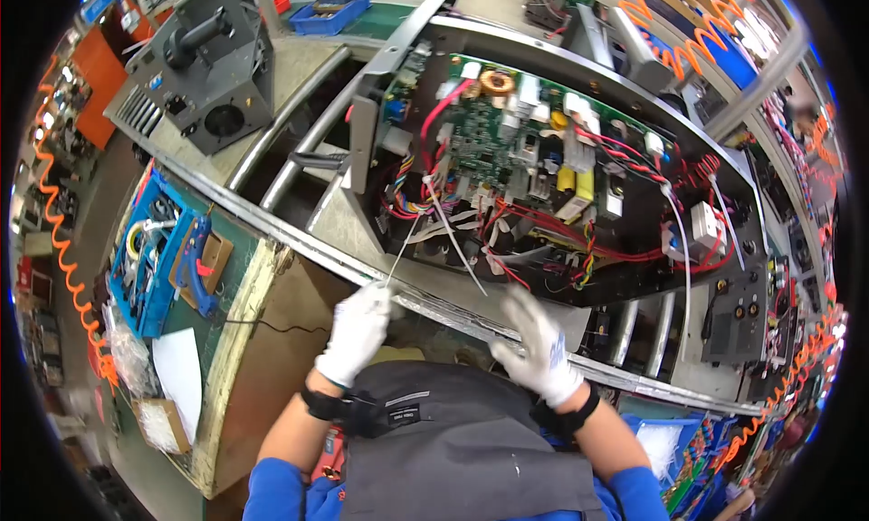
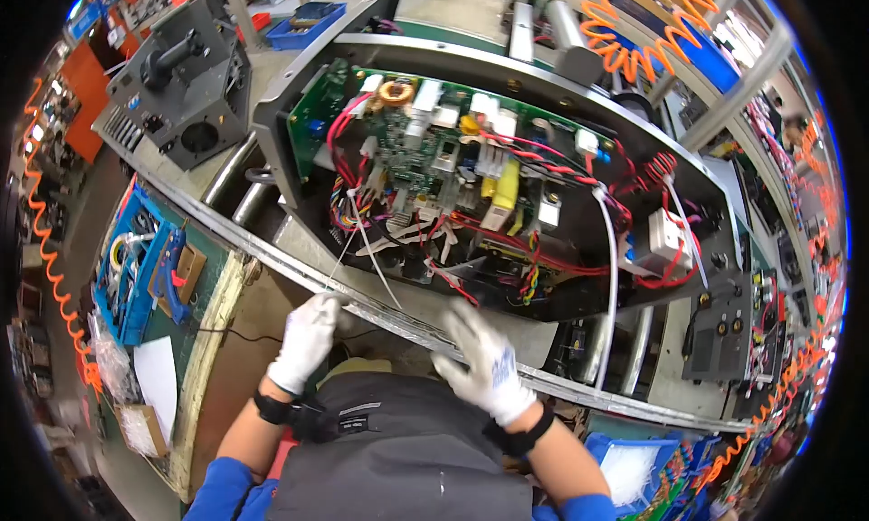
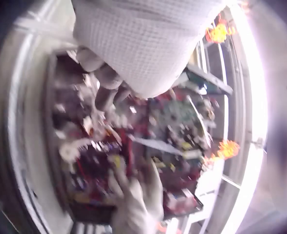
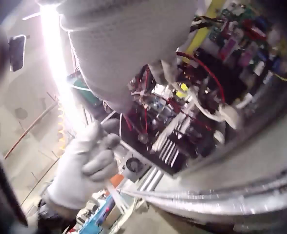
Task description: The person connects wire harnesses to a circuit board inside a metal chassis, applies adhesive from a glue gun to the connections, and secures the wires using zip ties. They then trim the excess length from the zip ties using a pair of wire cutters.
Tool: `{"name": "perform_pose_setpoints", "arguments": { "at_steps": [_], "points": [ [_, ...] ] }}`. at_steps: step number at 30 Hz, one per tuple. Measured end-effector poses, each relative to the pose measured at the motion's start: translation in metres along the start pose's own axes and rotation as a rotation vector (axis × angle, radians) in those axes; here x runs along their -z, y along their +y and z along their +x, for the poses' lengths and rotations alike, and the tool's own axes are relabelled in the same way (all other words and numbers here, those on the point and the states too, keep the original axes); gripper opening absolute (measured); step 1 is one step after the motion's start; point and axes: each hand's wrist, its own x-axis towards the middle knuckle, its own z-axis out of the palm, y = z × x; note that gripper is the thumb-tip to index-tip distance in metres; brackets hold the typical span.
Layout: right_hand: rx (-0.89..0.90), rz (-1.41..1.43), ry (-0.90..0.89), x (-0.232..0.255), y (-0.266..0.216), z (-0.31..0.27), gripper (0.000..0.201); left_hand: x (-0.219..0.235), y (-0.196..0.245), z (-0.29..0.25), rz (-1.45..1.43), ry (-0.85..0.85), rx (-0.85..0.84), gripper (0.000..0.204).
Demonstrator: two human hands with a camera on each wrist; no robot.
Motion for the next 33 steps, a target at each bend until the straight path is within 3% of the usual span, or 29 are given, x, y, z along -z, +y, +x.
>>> {"name": "perform_pose_setpoints", "arguments": {
  "at_steps": [2,3,4,7,8,9,10,11,13,14,15,16,17,19,20,21,22,23,24,29,30,31,32,33],
  "points": [
    [-0.237,0.100,-0.196,-0.015,0.011,-0.052,0.042,-0.002,-0.081,-0.051,0.087,-0.086,0.028,0.024],
    [-0.504,0.145,-0.440,-0.011,0.013,-0.060,0.036,0.003,-0.105,-0.076,0.140,-0.324,0.409,0.030],
    [-0.509,0.131,-0.506,-0.012,0.021,-0.074,0.034,-0.002,-0.130,-0.110,0.216,-0.358,0.667,0.038],
    [-0.741,0.143,-0.547,0.006,0.024,-0.084,0.026,-0.015,-0.176,-0.236,0.354,-0.417,0.954,0.041],
    [-1.007,0.203,-0.513,0.018,0.029,-0.086,0.028,-0.018,-0.179,-0.265,0.346,-0.470,1.076,0.041],
    [-0.907,0.050,-0.412,0.029,0.064,-0.116,0.033,-0.026,-0.185,-0.293,0.435,-0.508,1.042,0.040],
    [-1.159,0.216,-0.177,0.044,0.116,-0.156,0.041,-0.042,-0.193,-0.314,0.522,-0.551,0.985,0.039],
    [-0.876,0.067,-0.091,0.055,0.137,-0.161,0.046,-0.068,-0.206,-0.332,0.589,-0.512,0.962,0.038],
    [-0.855,0.034,-0.014,0.072,0.167,-0.145,0.045,-0.103,-0.227,-0.343,0.536,-0.634,0.927,0.038],
    [-0.906,0.198,-0.014,0.081,0.161,-0.123,0.042,-0.124,-0.238,-0.347,0.456,-0.742,0.865,0.040],
    [-0.790,-0.098,-0.218,0.083,0.139,-0.099,0.035,-0.145,-0.249,-0.353,0.409,-0.825,0.793,0.041],
    [-0.787,-0.170,-0.224,0.076,0.126,-0.084,0.030,-0.161,-0.267,-0.356,0.376,-0.906,0.696,0.043],
    [-0.784,-0.241,-0.230,0.070,0.114,-0.070,0.025,-0.164,-0.269,-0.340,0.365,-1.026,0.714,0.033],
    [-1.052,0.149,0.109,0.072,0.134,-0.081,0.024,-0.193,-0.296,-0.368,0.337,-1.168,0.693,0.033],
    [-1.239,0.389,0.280,0.082,0.154,-0.095,0.026,-0.211,-0.306,-0.386,0.374,-1.136,0.702,0.031],
    [-1.126,0.187,0.131,0.091,0.190,-0.124,0.027,-0.226,-0.322,-0.410,0.331,-1.102,0.690,0.034],
    [-0.994,-0.142,-0.115,0.095,0.182,-0.121,0.027,-0.203,-0.307,-0.369,0.289,-1.234,0.733,0.036],
    [-0.823,-0.486,-0.305,0.098,0.171,-0.114,0.027,-0.230,-0.328,-0.390,0.309,-1.345,0.799,0.037],
    [-0.595,-0.932,-0.593,0.070,0.130,-0.074,0.026,-0.235,-0.334,-0.392,0.291,-1.302,0.859,0.041],
    [-0.749,-0.461,-0.193,0.070,0.171,-0.111,0.023,-0.230,-0.343,-0.356,0.279,-1.254,0.869,0.033],
    [-0.746,-0.511,-0.210,0.064,0.156,-0.096,0.025,-0.230,-0.348,-0.345,0.284,-1.232,0.860,0.032],
    [-0.401,-0.832,-0.339,0.063,0.168,-0.097,0.030,-0.228,-0.355,-0.331,0.293,-1.213,0.848,0.030],
    [-0.731,-0.351,-0.092,0.058,0.171,-0.107,0.030,-0.226,-0.362,-0.318,0.307,-1.188,0.832,0.029],
    [-0.940,0.123,0.311,0.043,0.150,-0.091,0.031,-0.224,-0.370,-0.307,0.321,-1.169,0.811,0.028]
  ]
}}
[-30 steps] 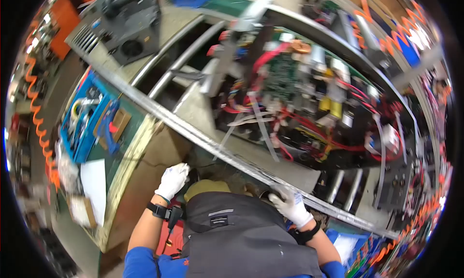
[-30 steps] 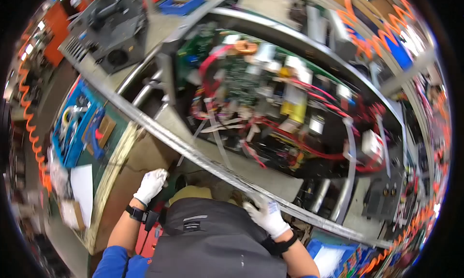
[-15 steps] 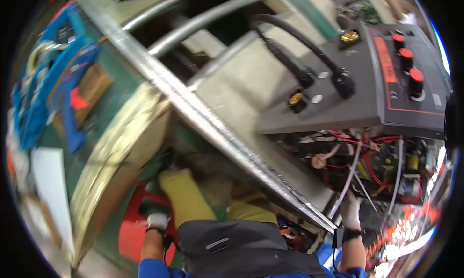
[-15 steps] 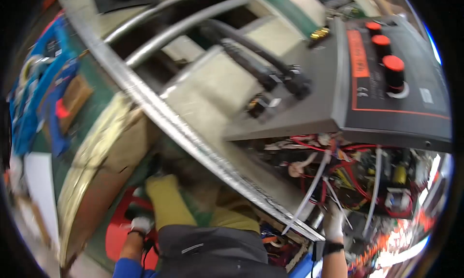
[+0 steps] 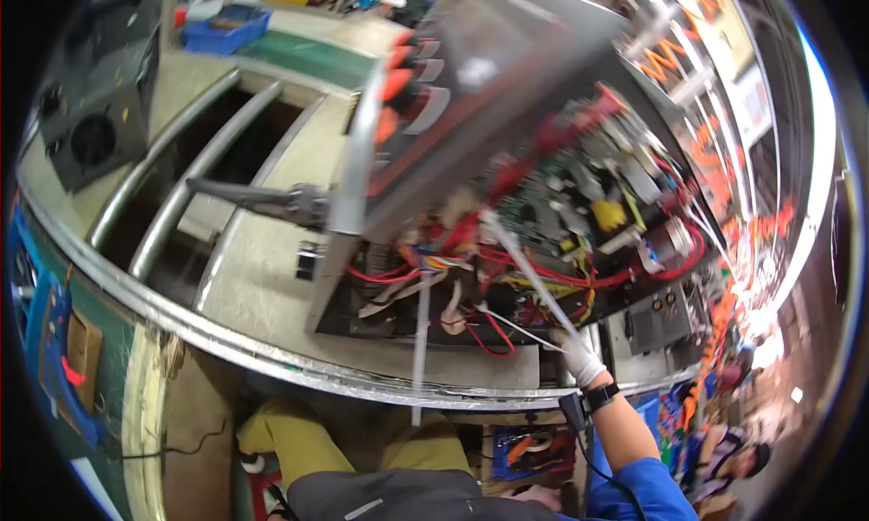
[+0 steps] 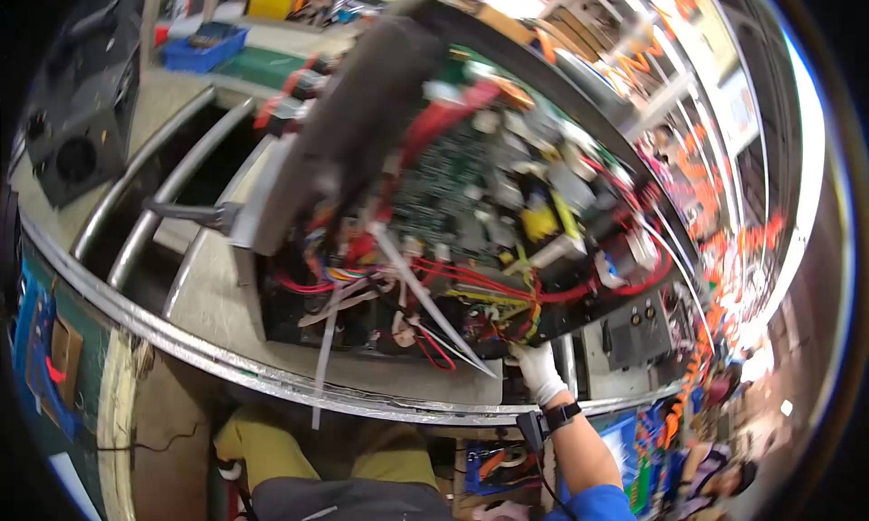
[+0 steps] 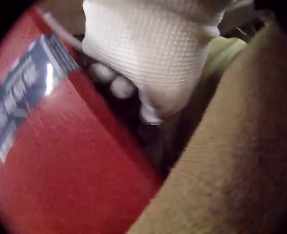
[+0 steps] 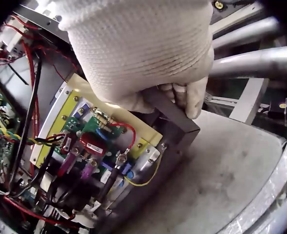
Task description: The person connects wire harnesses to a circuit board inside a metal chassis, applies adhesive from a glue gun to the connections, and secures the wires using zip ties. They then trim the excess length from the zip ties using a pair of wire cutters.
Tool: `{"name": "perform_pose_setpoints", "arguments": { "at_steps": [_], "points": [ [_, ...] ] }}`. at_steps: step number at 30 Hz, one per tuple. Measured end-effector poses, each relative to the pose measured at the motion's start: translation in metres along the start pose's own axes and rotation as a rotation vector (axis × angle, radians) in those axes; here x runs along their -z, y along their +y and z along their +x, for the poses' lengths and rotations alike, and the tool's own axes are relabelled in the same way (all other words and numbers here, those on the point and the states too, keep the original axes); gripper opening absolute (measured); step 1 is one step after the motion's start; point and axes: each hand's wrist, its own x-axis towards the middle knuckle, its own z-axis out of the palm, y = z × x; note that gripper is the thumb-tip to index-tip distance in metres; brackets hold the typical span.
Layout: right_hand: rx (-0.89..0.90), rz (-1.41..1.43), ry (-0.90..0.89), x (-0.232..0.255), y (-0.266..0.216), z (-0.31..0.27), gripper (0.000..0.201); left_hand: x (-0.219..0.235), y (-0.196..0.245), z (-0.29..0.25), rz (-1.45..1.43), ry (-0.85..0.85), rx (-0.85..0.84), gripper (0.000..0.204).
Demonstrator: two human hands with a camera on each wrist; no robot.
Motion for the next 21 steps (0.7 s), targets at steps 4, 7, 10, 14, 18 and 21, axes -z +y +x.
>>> {"name": "perform_pose_setpoints", "arguments": {
  "at_steps": [4,7,10,14,18,21],
  "points": [
    [0.045,0.027,0.162,-0.008,0.002,0.007,0.028,0.046,-0.018,0.029,0.077,0.132,-0.049,0.024],
    [-0.024,-0.174,0.295,-0.022,-0.015,-0.009,0.025,0.074,-0.047,0.053,0.192,0.296,-0.171,0.023],
    [-0.040,-0.305,0.355,-0.032,-0.011,-0.039,0.036,0.100,-0.076,0.037,0.242,0.691,-0.533,0.019],
    [0.072,-0.398,0.448,-0.039,-0.010,-0.044,0.035,0.172,-0.010,-0.086,0.658,1.146,-0.757,0.017],
    [0.381,-0.212,0.623,-0.075,-0.027,-0.123,0.028,0.232,0.119,-0.255,-0.204,0.802,-0.998,0.013],
    [0.544,-0.190,0.185,-0.122,-0.060,-0.220,0.032,0.232,0.176,-0.277,-0.143,0.522,-1.232,0.025]
  ]
}}
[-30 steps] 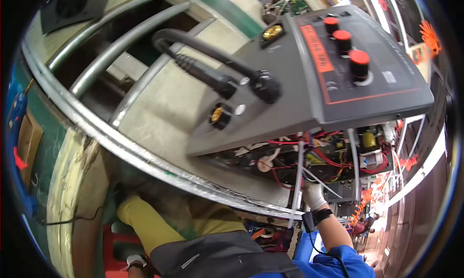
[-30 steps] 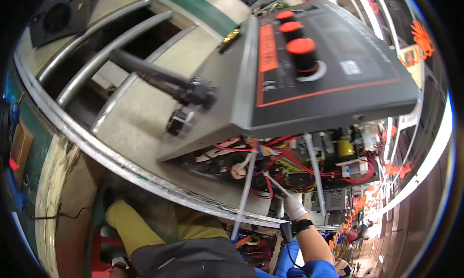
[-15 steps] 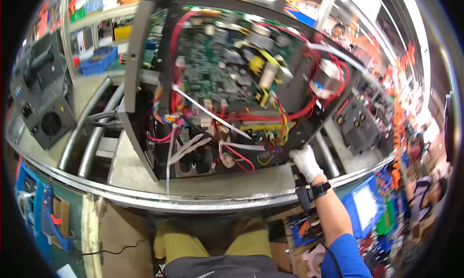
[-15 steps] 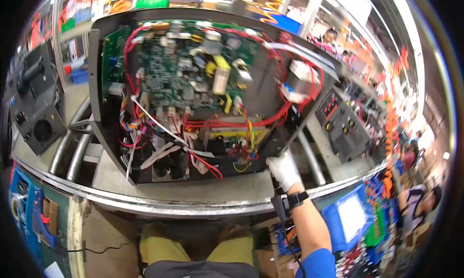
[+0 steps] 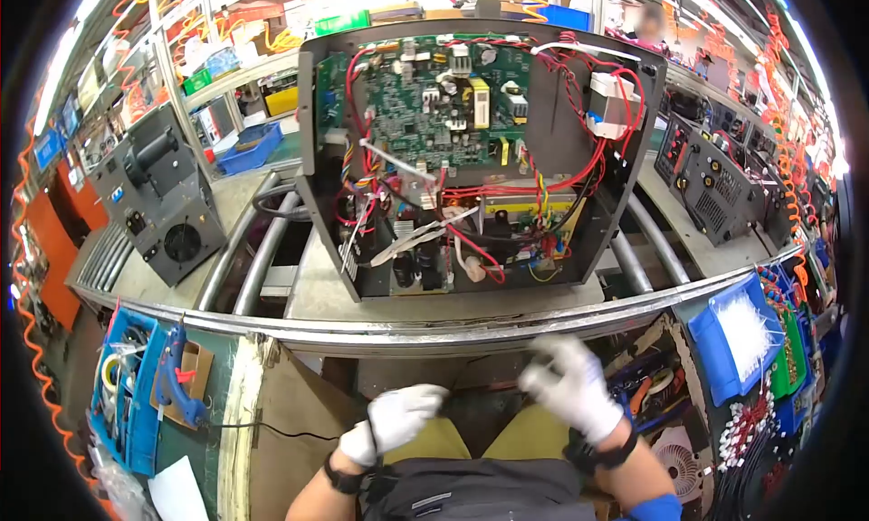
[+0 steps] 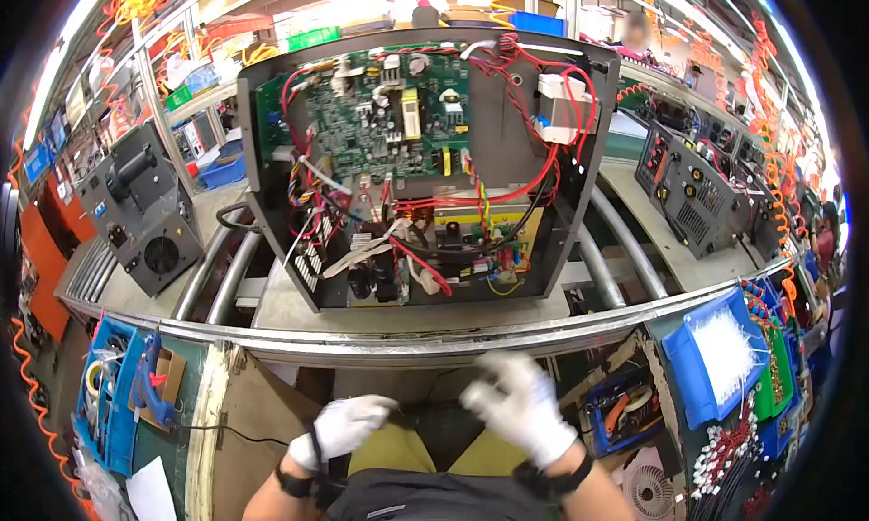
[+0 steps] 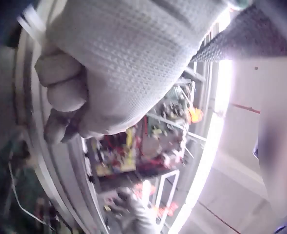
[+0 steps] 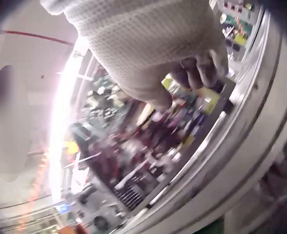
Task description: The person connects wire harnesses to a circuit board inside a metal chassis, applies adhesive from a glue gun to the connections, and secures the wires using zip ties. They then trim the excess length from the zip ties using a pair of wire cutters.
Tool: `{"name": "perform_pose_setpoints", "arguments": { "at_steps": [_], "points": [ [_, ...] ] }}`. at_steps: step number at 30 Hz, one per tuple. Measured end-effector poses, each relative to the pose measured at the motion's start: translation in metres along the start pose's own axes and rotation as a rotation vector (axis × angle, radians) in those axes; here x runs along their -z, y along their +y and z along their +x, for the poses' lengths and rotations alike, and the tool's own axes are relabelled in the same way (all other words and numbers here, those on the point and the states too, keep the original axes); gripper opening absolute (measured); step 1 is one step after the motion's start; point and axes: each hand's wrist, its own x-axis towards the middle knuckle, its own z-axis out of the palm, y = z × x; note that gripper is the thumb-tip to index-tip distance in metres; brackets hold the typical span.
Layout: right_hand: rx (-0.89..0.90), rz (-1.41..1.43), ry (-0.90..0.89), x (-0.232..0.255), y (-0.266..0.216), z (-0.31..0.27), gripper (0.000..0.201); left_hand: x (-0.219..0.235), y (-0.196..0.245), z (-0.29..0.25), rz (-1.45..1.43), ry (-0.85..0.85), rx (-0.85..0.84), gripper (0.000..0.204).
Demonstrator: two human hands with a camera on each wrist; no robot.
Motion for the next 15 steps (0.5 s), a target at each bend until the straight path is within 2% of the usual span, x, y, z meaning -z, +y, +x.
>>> {"name": "perform_pose_setpoints", "arguments": {
  "at_steps": [1,2,4,6,7,8,11,12,14,15],
  "points": [
    [0.004,0.179,-0.116,-0.013,-0.026,-0.012,0.030,-0.008,0.019,0.015,0.149,-0.090,-0.133,0.022],
    [0.005,0.360,-0.232,-0.023,-0.043,-0.022,0.028,-0.021,0.030,0.020,0.153,-0.096,-0.194,0.020],
    [0.139,0.250,-0.218,-0.038,-0.042,-0.029,0.026,-0.033,0.006,0.031,0.165,-0.260,-0.354,0.020],
    [0.100,0.248,-0.240,-0.037,-0.035,-0.028,0.023,-0.027,0.014,0.035,0.075,-0.390,-0.339,0.022],
    [0.144,0.269,-0.244,-0.037,-0.032,-0.028,0.021,-0.025,0.025,0.033,-0.021,-0.481,-0.233,0.019],
    [0.187,0.292,-0.251,-0.038,-0.027,-0.029,0.020,-0.032,0.007,0.033,-0.131,-0.516,-0.211,0.019],
    [0.338,0.172,-0.334,-0.043,-0.010,-0.023,0.027,-0.048,-0.008,0.029,-0.266,-0.527,-0.194,0.022],
    [0.423,0.095,-0.373,-0.043,-0.008,-0.018,0.032,-0.057,-0.009,0.027,-0.555,-0.489,-0.148,0.022],
    [0.473,0.116,-0.404,-0.038,-0.009,-0.007,0.039,-0.058,-0.013,0.031,-0.847,-0.428,-0.108,0.023],
    [0.467,0.095,-0.330,-0.035,-0.006,-0.001,0.038,-0.041,-0.002,0.034,-0.600,-0.482,-0.102,0.026]
  ]
}}
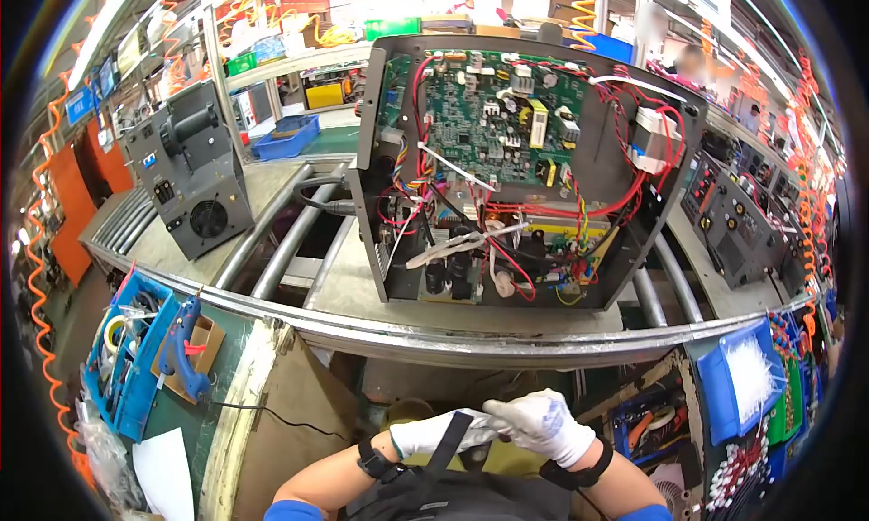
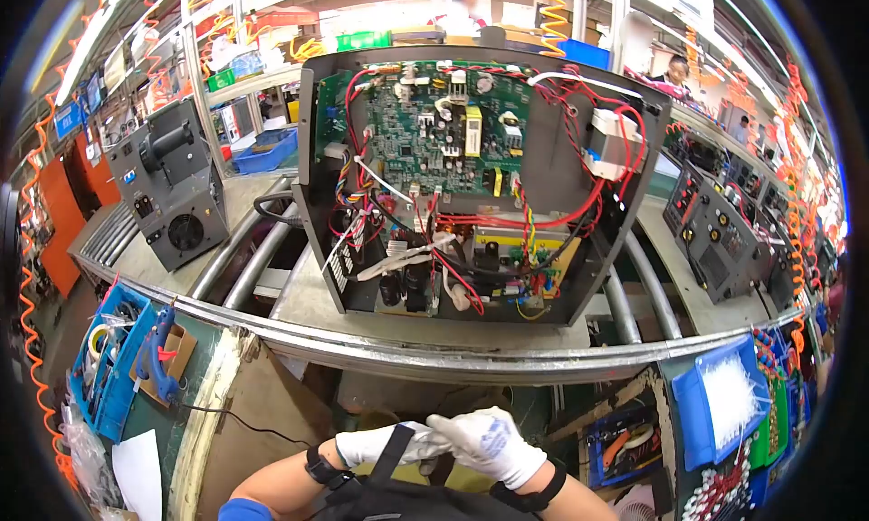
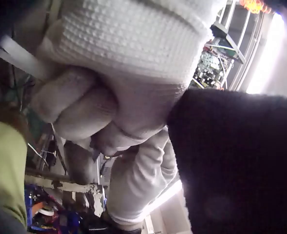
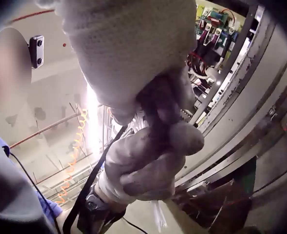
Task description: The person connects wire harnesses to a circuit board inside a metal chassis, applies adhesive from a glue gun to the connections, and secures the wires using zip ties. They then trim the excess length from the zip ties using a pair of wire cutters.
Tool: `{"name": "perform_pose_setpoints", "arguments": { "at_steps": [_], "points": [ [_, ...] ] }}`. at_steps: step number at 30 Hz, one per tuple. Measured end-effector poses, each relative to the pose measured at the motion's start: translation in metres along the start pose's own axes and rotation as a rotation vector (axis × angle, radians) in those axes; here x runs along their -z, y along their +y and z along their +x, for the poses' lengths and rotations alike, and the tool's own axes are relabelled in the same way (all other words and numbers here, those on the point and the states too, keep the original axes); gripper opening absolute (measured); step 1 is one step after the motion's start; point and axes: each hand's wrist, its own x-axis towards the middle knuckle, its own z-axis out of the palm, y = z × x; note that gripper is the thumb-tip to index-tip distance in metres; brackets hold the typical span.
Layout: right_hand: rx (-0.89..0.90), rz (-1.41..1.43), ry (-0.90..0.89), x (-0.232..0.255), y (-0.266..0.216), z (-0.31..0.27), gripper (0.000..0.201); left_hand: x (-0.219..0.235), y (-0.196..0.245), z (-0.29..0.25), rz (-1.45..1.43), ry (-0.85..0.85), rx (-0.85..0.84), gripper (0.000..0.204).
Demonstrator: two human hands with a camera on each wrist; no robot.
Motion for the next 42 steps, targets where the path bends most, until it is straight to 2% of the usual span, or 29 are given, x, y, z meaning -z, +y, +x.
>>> {"name": "perform_pose_setpoints", "arguments": {
  "at_steps": [1,2,3,4,5,6,7,9,10,11,13,14,15,17,18,19,20,21,22,23,25,26,28,31,32,37,39,40,42],
  "points": [
    [-0.006,-0.037,0.069,0.005,0.008,0.004,0.037,0.011,0.011,-0.004,0.233,-0.043,0.080,0.029],
    [-0.012,0.001,0.205,0.007,0.021,0.001,0.038,0.028,0.002,-0.018,0.205,0.064,0.090,0.029],
    [-0.299,0.289,0.196,0.012,0.035,-0.011,0.033,0.053,0.009,-0.026,1.039,0.205,-0.098,0.027],
    [-0.430,0.567,0.257,0.016,0.046,-0.016,0.030,0.066,0.016,-0.033,1.182,0.361,0.340,0.027],
    [-0.562,0.847,0.319,0.021,0.045,-0.013,0.028,0.082,0.023,-0.035,1.156,0.501,0.600,0.027],
    [-0.567,0.861,0.325,0.021,0.045,-0.007,0.028,0.080,0.033,-0.033,1.161,0.636,0.387,0.028],
    [-0.576,0.860,0.215,0.020,0.041,0.000,0.026,0.068,0.045,-0.031,1.151,0.756,0.176,0.029],
    [-0.594,0.795,0.033,0.019,0.029,0.017,0.025,0.038,0.071,-0.012,1.032,0.558,-0.087,0.036],
    [-0.504,0.751,0.083,0.018,0.031,0.021,0.024,0.032,0.059,0.001,1.115,0.575,-0.308,0.041],
    [-0.413,0.706,0.130,0.018,0.033,0.024,0.023,0.029,0.053,0.005,1.117,0.469,-0.230,0.033],
    [-0.473,0.333,0.083,0.037,0.032,0.031,0.024,0.031,0.050,0.010,1.139,0.319,0.023,0.024],
    [-0.034,-0.271,0.035,0.046,0.038,0.047,0.031,0.031,0.048,0.013,1.137,0.313,0.027,0.024],
    [0.024,-0.508,0.134,0.045,0.024,0.051,0.022,0.030,0.044,0.017,1.166,0.364,-0.004,0.019],
    [0.008,-0.370,-0.110,0.025,0.038,0.041,0.012,0.024,0.037,0.025,1.177,0.387,-0.027,0.013],
    [-0.094,-0.376,-0.345,0.016,0.042,0.031,0.006,0.023,0.038,0.031,1.194,0.381,-0.021,0.012],
    [-0.217,-0.326,-0.335,0.015,0.048,0.028,0.011,0.024,0.041,0.039,1.213,0.376,-0.020,0.012],
    [-0.337,-0.249,-0.203,0.028,0.055,0.027,0.015,0.029,0.048,0.043,1.144,0.523,-0.059,0.012],
    [-0.457,-0.171,-0.071,0.042,0.063,0.022,0.019,0.036,0.066,0.052,1.012,0.619,0.073,0.019],
    [-0.377,-0.138,0.276,0.039,0.082,0.010,0.027,0.049,0.057,0.059,1.046,0.878,-0.072,0.030],
    [-0.465,-0.138,0.300,0.046,0.095,0.006,0.028,0.062,0.056,0.067,1.093,0.906,-0.074,0.043],
    [-0.548,-0.066,0.315,0.054,0.100,0.012,0.030,0.058,0.073,0.092,1.104,0.905,0.015,0.051],
    [-0.542,-0.071,0.319,0.054,0.103,0.015,0.030,0.056,0.074,0.103,1.106,0.909,0.007,0.051],
    [-0.536,-0.058,0.369,0.051,0.106,0.023,0.030,0.059,0.071,0.121,1.185,0.951,0.102,0.056],
    [-0.439,-0.229,0.350,0.056,0.099,0.039,0.031,0.075,0.051,0.134,1.183,1.030,0.059,0.057],
    [-0.502,-0.261,0.280,0.058,0.095,0.043,0.029,0.076,0.046,0.135,1.248,1.080,-0.081,0.040],
    [-0.421,-0.333,0.309,0.040,0.098,0.056,0.029,0.075,0.047,0.134,1.262,1.076,-0.097,0.036],
    [-0.431,-0.442,0.223,0.033,0.097,0.062,0.031,0.074,0.054,0.133,1.277,1.068,-0.083,0.037],
    [-0.460,-0.436,0.167,0.031,0.096,0.065,0.033,0.080,0.048,0.134,1.186,1.041,-0.115,0.039],
    [-0.475,-0.434,0.172,0.027,0.095,0.070,0.033,0.077,0.052,0.131,1.174,1.035,-0.098,0.040]
  ]
}}
